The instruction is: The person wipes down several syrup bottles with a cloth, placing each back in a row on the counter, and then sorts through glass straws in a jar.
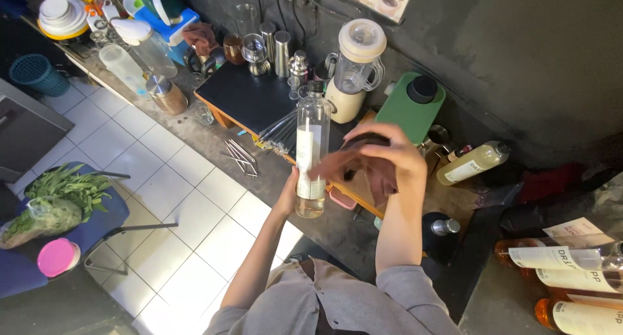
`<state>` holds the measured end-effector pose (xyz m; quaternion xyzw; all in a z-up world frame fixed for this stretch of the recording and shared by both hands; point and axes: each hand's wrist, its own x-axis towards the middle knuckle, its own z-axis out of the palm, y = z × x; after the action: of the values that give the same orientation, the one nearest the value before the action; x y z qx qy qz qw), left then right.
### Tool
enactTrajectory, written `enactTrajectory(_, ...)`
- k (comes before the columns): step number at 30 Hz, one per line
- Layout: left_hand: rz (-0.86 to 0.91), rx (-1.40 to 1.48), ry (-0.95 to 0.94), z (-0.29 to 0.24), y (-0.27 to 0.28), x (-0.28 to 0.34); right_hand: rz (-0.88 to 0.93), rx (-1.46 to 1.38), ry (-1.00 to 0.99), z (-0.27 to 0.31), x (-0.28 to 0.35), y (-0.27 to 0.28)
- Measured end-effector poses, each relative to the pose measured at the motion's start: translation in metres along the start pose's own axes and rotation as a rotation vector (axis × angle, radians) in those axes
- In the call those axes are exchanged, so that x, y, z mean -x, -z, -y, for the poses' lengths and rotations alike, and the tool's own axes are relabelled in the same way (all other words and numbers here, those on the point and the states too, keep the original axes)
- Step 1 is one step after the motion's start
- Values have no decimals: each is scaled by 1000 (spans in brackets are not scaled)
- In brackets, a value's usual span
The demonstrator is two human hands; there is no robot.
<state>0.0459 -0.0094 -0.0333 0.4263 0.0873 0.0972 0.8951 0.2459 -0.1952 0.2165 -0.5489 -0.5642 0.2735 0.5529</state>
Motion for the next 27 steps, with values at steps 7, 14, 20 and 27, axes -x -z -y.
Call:
enactTrajectory(7,22,127,109,-5,-13,8,-566,847,323,-5,-59,-108)
enactTrajectory(14,-231,-546,-283,2,36,6,-47,956,697,-20,-18,-185)
enactTrajectory(20,-59,180,-107,19,48,6,205,939,720,-22,-29,-170)
enactTrajectory(27,123,220,163,2,2,19,-552,1072,408,-10,-76,-96)
